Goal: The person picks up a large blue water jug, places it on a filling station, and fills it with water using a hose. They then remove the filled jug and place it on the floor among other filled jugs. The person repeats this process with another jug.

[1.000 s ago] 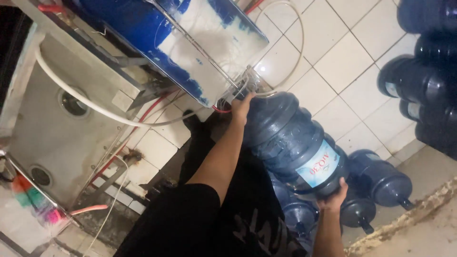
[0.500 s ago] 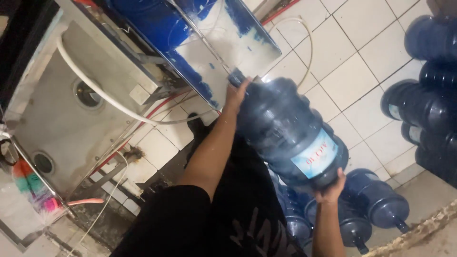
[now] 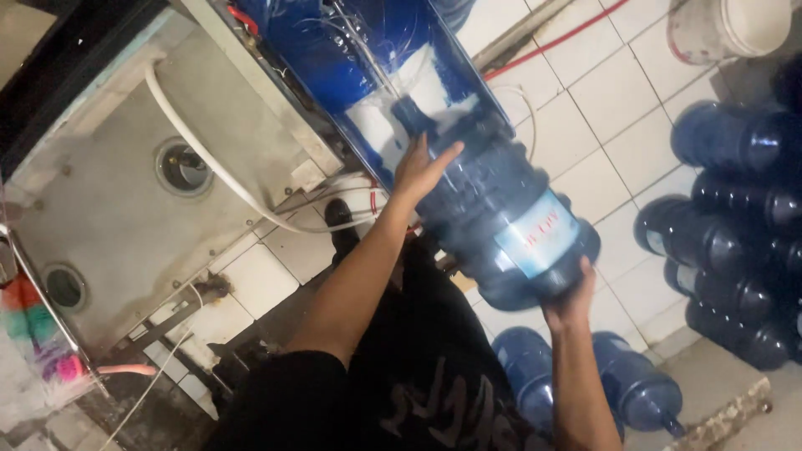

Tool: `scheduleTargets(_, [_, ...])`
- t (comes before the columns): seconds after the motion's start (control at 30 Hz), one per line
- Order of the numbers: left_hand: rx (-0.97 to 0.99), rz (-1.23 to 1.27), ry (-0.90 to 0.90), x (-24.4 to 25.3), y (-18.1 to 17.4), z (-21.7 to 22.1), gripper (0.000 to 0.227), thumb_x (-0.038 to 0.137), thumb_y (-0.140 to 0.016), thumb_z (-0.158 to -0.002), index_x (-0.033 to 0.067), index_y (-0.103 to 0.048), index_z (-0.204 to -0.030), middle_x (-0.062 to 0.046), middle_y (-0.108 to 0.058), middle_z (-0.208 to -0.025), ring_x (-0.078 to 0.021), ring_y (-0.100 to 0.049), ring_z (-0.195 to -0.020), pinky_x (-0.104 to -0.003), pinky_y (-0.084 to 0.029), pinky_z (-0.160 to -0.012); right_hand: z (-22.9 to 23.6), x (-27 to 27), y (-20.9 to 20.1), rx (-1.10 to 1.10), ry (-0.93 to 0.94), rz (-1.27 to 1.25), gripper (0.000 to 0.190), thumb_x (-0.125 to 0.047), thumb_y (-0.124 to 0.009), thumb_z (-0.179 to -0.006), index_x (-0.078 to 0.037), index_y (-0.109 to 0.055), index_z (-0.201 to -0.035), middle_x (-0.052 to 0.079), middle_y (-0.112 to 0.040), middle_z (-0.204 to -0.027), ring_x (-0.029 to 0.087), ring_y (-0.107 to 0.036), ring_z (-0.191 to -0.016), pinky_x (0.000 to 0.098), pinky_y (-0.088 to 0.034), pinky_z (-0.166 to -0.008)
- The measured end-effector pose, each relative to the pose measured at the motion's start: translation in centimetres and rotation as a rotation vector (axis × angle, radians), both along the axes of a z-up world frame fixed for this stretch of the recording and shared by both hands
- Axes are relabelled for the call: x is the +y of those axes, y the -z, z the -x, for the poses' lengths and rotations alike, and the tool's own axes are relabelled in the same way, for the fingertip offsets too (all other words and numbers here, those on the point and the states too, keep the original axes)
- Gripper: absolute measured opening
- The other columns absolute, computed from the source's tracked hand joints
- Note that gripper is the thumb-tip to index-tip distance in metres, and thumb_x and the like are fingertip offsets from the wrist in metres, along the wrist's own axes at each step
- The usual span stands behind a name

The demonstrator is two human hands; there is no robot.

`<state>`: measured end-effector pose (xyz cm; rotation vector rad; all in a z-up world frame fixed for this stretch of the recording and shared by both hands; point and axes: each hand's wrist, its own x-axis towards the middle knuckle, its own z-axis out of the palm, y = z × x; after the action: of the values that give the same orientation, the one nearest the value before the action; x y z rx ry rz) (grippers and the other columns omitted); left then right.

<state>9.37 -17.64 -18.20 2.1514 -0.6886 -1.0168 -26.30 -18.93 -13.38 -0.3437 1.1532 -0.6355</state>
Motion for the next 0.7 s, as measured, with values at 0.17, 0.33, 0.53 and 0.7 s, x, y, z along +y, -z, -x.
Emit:
scheduleTargets(0.17, [-0.456,0.091,0.232,-3.2,-7.8,-1.3,0.078,0.061,-0.065,-0.09,0.0048,-0.052,-0.143,-0.02,-0.043,-0.156,-0.0425,-0.031,-0.149,-0.054,-0.024,-0.12,-8.7,0.8,1.1,-0.092,-0.066,0.069,0.082,-0.059,-0.056,-0.088,-0.017,-0.034,-0.155,0.007,-0.041,-0.158,0.031,-0.039,-0.145,0.0542,-0.034,-0.116])
scheduleTargets(0.33, [-0.424,0.537,0.178,0.7,-14.3,-3.2,0.055,0.041,-0.075,-0.089,0.0062,-0.063,-0.129,-0.018,-0.059,-0.143,-0.0394,-0.045,-0.143,-0.05,-0.037,-0.116,-15.2,-0.9,2.9,-0.19,-0.105,0.139,0.076,-0.06,-0.046,-0.096,-0.018,-0.031,-0.157,0.008,-0.039,-0.161,0.032,-0.037,-0.148,0.0517,-0.031,-0.12])
scheduleTargets(0.53, [-0.73,0.747,-0.191,2.2,-15.4,-18.5,0.027,0.019,-0.08,-0.093,0.0133,-0.066,-0.115,-0.008,-0.07,-0.114,-0.029,-0.065,-0.109,-0.044,-0.051,-0.1,-20.0,-1.4,4.8,-0.154,-0.003,0.14,0.072,-0.057,-0.041,-0.097,-0.017,-0.032,-0.156,0.009,-0.043,-0.156,0.031,-0.043,-0.142,0.052,-0.036,-0.117])
scheduleTargets(0.7, [-1.007,0.267,-0.228,0.1,-11.2,-32.2,0.063,0.036,-0.077,-0.089,-0.0034,-0.055,-0.133,-0.023,-0.059,-0.132,-0.041,-0.046,-0.134,-0.054,-0.025,-0.117,-20.0,-1.6,6.9,-0.03,0.106,0.206,0.07,-0.054,-0.041,-0.102,-0.01,-0.035,-0.155,0.011,-0.048,-0.151,0.031,-0.048,-0.139,0.0466,-0.04,-0.116])
